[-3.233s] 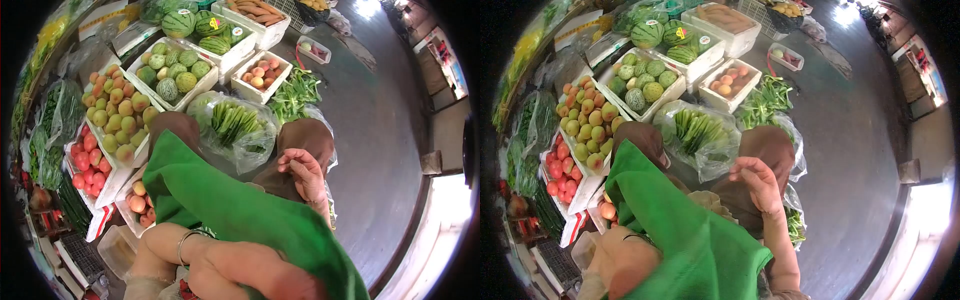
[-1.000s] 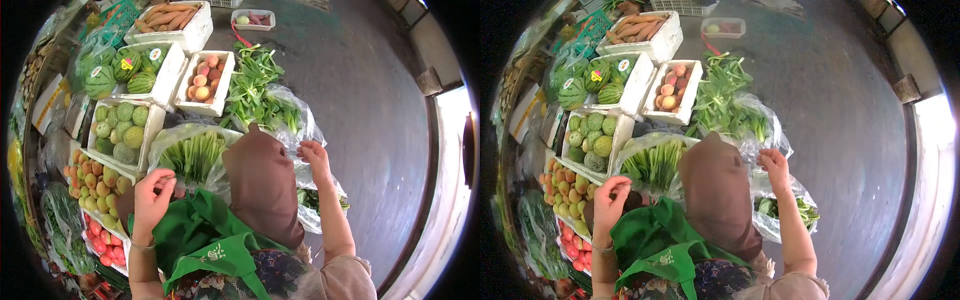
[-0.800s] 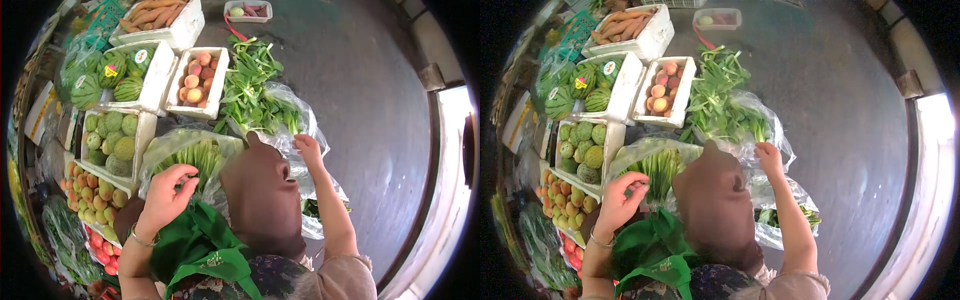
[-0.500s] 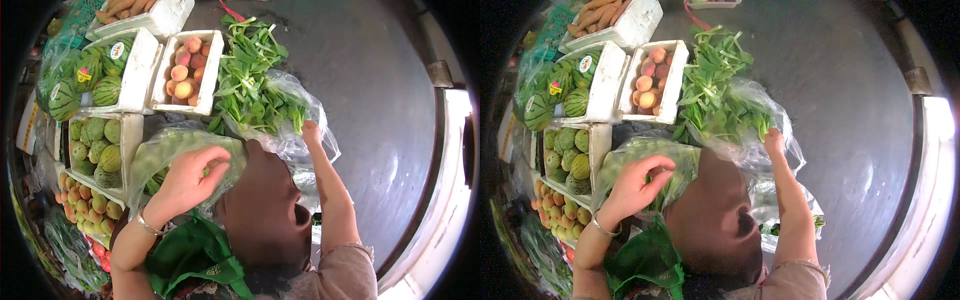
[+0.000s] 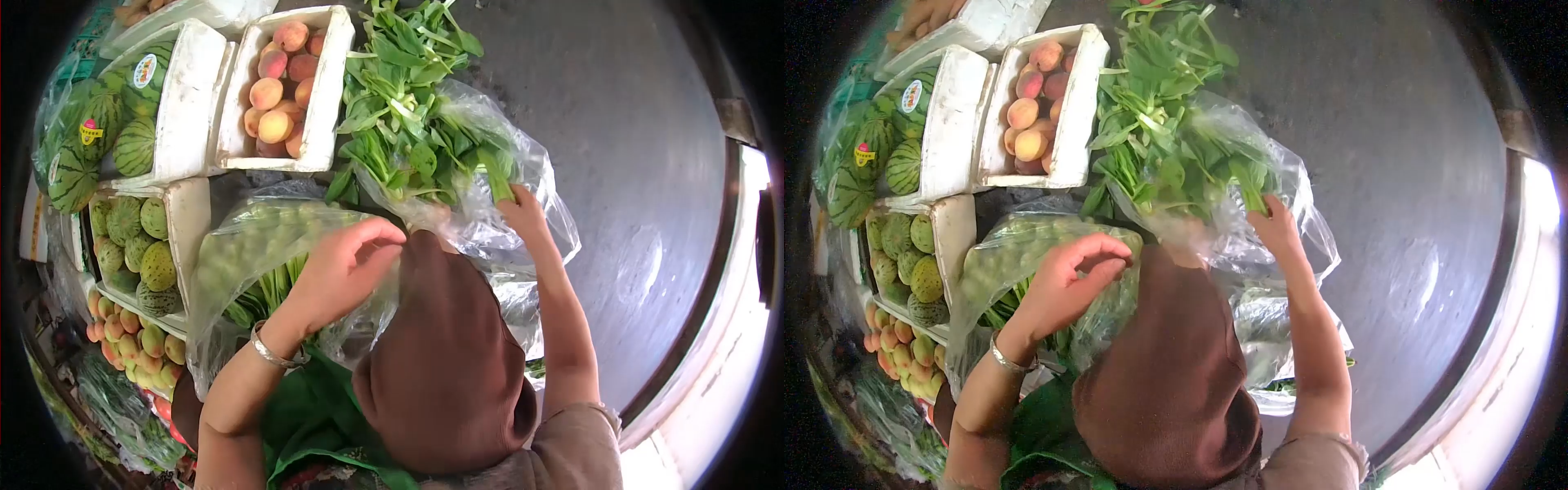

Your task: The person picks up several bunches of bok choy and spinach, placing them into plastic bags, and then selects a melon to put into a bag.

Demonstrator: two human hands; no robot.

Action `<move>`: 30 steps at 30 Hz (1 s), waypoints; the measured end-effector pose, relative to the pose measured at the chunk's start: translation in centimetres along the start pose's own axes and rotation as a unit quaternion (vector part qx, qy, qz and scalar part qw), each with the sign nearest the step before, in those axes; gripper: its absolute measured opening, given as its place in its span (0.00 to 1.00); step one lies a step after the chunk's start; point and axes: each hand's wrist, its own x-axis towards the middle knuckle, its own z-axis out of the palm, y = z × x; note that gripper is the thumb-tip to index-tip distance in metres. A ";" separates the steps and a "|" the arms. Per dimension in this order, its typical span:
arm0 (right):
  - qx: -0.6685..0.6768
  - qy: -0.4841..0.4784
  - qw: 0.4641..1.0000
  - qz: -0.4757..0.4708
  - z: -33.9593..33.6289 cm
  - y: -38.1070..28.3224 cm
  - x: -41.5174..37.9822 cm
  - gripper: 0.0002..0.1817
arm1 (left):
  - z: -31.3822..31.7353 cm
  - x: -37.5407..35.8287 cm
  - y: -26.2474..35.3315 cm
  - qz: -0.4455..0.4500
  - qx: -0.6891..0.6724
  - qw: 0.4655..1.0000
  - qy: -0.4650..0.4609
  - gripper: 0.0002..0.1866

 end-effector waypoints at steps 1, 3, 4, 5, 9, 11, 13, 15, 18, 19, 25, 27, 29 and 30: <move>0.000 -0.001 1.000 0.002 -1.1 -1.2 -1.2 0.23 | 0.1 0.2 -0.4 -0.001 0.000 1.000 -0.001 0.09; 0.386 -0.129 0.912 0.055 -2.8 -3.2 -3.8 0.20 | 0.5 0.9 -1.3 -0.002 -0.082 0.997 0.002 0.10; 0.386 -0.128 0.912 0.052 -3.2 -4.3 -5.0 0.20 | 0.8 1.3 -1.6 0.001 -0.080 0.997 0.002 0.10; 0.424 -0.157 0.892 0.030 -3.1 -5.6 -5.8 0.20 | 1.1 1.8 -1.7 -0.001 -0.093 0.996 -0.003 0.10; 0.495 -0.247 0.832 -0.041 -0.4 -10.8 -7.1 0.23 | 2.2 2.7 -1.2 -0.035 -0.173 0.984 0.014 0.15; 0.495 -0.302 0.812 -0.065 0.8 -11.9 -6.5 0.22 | 1.8 3.1 -0.5 -0.049 -0.297 0.954 -0.002 0.19; 0.492 -0.353 0.791 -0.084 2.0 -12.9 -5.7 0.22 | 1.4 4.0 -1.1 -0.006 -0.357 0.934 -0.014 0.19; 0.500 -0.349 0.790 -0.064 3.5 -13.1 -4.9 0.17 | 1.5 4.9 -2.3 0.040 -0.430 0.902 0.007 0.17; 0.502 -0.274 0.819 -0.048 4.7 -13.9 -4.1 0.10 | 1.8 6.2 -3.3 0.107 -0.414 0.899 0.101 0.17; 0.507 -0.292 0.810 -0.040 4.8 -13.3 -3.4 0.09 | 1.8 6.2 -3.4 0.098 -0.409 0.901 0.109 0.16; 0.566 -0.272 0.778 -0.001 6.1 -13.5 -2.8 0.07 | 1.2 6.7 -3.9 0.119 -0.529 0.836 0.083 0.13; 0.543 -0.298 0.785 0.002 5.8 -13.6 -2.3 0.08 | 0.6 6.7 -4.4 0.125 -0.543 0.827 0.080 0.12; 0.492 -0.344 0.800 -0.012 5.0 -14.4 -1.4 0.12 | 0.2 6.3 -4.5 0.119 -0.561 0.814 0.091 0.13; 0.493 -0.343 0.800 -0.011 4.6 -15.4 -1.3 0.12 | 0.1 6.1 -4.5 0.118 -0.561 0.815 0.091 0.13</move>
